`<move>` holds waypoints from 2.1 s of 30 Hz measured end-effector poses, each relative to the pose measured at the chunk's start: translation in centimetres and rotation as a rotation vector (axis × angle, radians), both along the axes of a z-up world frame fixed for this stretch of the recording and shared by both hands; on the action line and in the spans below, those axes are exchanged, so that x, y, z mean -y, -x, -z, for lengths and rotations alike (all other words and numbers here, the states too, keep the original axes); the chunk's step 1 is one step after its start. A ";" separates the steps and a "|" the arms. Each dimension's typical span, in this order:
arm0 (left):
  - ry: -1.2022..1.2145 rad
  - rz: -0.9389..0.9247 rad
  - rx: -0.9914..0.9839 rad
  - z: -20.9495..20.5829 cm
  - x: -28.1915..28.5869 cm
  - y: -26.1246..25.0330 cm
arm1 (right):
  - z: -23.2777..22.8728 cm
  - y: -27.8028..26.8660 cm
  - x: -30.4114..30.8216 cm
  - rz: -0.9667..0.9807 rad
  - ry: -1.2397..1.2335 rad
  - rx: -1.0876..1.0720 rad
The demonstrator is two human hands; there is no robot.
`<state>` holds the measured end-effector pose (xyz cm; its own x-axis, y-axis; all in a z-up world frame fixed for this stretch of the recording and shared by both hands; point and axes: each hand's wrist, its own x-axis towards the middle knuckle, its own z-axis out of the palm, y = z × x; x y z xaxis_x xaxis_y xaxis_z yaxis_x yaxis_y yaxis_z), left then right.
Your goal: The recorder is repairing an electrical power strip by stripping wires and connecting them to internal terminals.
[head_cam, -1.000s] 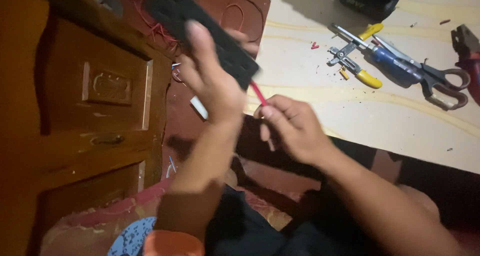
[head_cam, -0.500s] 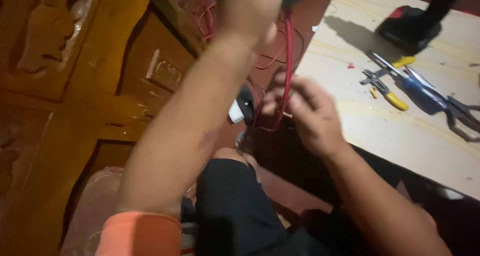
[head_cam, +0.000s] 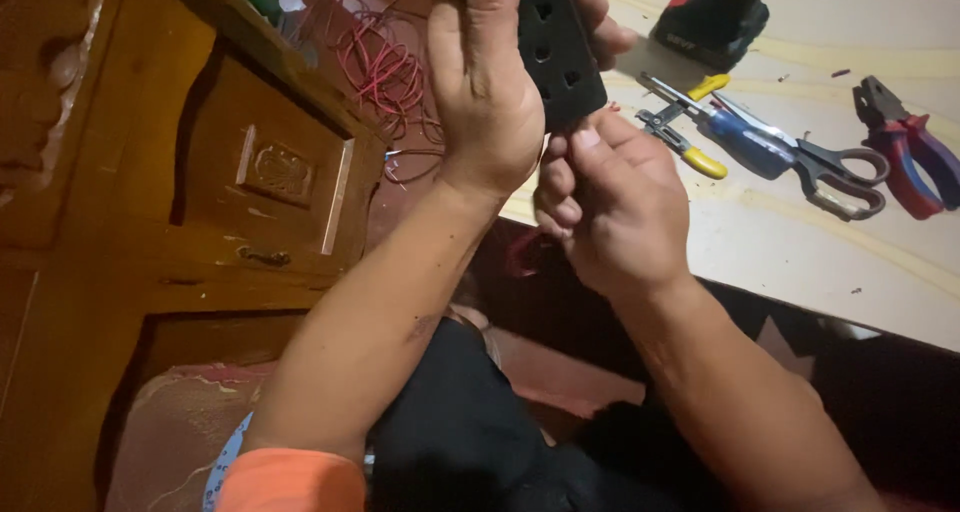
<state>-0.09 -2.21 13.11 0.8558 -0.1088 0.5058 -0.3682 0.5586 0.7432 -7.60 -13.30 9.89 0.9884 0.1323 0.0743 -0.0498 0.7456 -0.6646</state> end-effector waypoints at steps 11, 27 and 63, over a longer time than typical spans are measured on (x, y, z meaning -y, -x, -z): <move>0.015 -0.066 -0.112 -0.1 1.3 -0.8 | -0.5 -0.8 1.6 -0.040 0.053 0.026; -0.050 -0.114 -0.143 1.3 0.8 -1.3 | 2.2 -1.8 1.8 -0.188 0.034 -0.027; 0.034 -0.200 -0.200 3.4 1.9 -0.2 | 3.9 -0.2 0.8 0.213 0.675 0.169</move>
<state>0.11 -4.12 9.67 0.9417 0.0866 0.3251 -0.3217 0.5153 0.7944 -7.44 -14.08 6.03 0.9800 0.0094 0.1986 0.1949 0.1527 -0.9689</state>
